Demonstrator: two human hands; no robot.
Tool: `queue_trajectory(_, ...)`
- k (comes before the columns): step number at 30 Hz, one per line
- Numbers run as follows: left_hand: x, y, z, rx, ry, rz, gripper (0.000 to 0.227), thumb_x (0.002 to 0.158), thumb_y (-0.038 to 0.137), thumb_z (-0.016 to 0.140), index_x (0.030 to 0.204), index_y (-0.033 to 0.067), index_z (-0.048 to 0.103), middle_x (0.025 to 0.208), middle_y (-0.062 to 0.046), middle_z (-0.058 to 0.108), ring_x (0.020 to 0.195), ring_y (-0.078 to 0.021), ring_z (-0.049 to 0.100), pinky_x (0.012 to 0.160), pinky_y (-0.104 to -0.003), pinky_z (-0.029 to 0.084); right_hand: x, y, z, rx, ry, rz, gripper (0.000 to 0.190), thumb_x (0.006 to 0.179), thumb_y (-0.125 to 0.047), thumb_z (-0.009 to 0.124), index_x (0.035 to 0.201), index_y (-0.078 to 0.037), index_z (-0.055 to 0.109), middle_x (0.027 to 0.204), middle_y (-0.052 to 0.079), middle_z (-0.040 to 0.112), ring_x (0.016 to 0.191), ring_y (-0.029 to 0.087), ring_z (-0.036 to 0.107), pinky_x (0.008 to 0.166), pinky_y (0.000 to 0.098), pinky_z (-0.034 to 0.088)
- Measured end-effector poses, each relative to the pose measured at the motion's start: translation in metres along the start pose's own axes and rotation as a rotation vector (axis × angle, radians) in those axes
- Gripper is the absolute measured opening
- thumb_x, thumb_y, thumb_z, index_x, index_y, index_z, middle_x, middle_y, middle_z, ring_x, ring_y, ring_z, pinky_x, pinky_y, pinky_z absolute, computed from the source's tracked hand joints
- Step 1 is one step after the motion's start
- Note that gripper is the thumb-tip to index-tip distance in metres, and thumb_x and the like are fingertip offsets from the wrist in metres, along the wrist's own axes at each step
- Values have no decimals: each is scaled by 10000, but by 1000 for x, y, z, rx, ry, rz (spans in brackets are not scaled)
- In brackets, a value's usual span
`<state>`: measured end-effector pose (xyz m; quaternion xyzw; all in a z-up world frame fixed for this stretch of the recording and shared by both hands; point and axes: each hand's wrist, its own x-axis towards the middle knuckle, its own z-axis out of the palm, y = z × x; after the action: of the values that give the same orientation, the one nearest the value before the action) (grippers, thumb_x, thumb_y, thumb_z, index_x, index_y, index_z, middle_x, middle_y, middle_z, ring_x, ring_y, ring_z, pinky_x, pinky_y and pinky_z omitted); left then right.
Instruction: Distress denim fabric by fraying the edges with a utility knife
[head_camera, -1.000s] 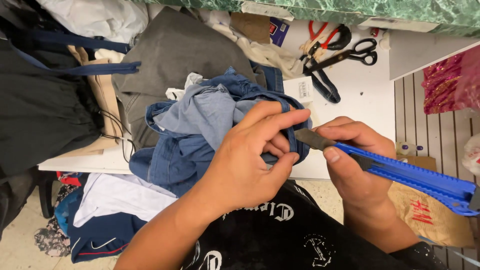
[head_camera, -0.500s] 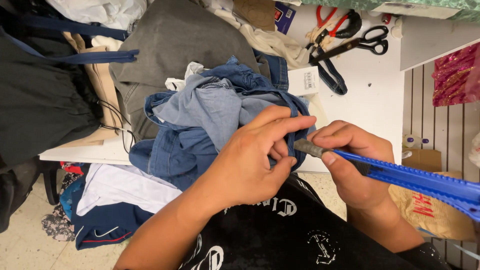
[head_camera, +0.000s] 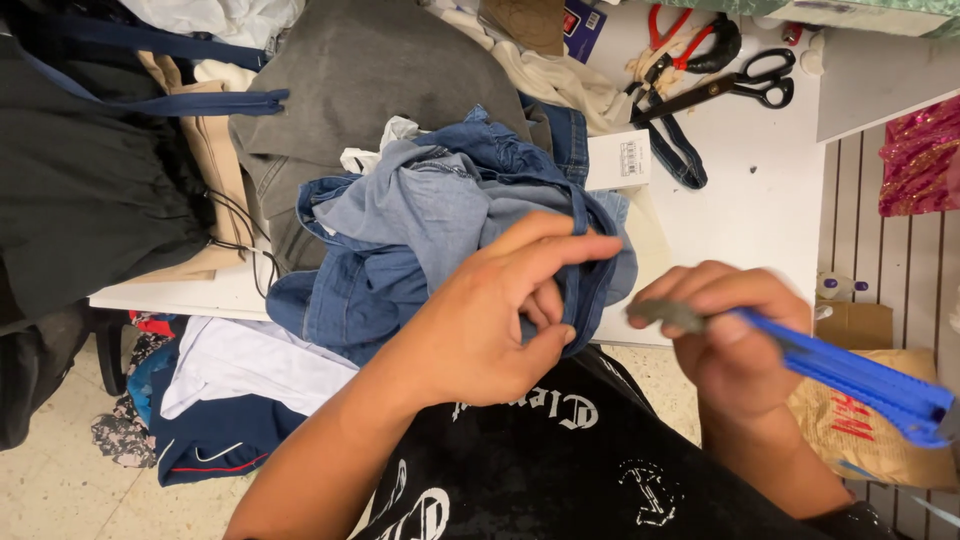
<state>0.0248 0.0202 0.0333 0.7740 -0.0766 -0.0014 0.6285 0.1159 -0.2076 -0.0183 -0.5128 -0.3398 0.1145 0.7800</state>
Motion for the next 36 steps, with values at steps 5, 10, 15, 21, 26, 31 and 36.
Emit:
queue_trajectory(5,-12,-8,13,-69,135,-4,595,778,-36,578,1362,65,514,1288,-136,493,749,-139,648,721,-242,608,6,31,16,-345,163,193,109,931,-135,654,1009,-99,588,801,79,631,744,186,670,614,246,520)
queue_trajectory(10,-33,-8,29,216,615,48,380,813,-37,681,1153,44,533,1184,-169,499,826,-187,664,788,-276,618,18,23,57,-420,144,387,357,795,-82,839,845,-171,497,695,-45,529,597,37,398,551,205,341)
queue_trajectory(15,-54,7,35,277,513,9,127,930,207,701,922,95,639,870,-42,651,702,-154,618,696,-269,538,22,9,71,-584,172,431,331,782,-92,878,855,-147,559,829,19,683,711,60,573,673,222,480)
queue_trajectory(21,-48,-10,38,146,467,-191,298,1002,278,554,792,73,505,746,-70,540,630,-220,583,610,-343,500,9,-1,71,-656,94,367,258,826,-77,829,876,-134,582,839,25,704,673,61,567,656,202,451)
queue_trajectory(26,-37,-16,43,222,484,-228,262,965,200,500,748,59,458,737,-83,532,658,-294,541,622,-450,402,3,5,67,-644,144,278,298,810,-41,856,872,-127,577,861,64,732,690,61,599,655,192,469)
queue_trajectory(31,-14,-11,49,160,474,-246,287,941,190,520,688,56,542,722,-65,582,691,-259,623,650,-421,451,13,2,53,-608,167,184,306,819,-23,852,906,-107,571,924,101,757,716,64,643,679,204,528)
queue_trajectory(36,12,5,55,-19,657,-133,281,894,91,561,631,79,466,836,4,628,754,-118,589,677,-288,448,50,7,19,-449,154,165,374,813,16,860,968,-120,548,976,102,746,776,91,653,707,220,541)
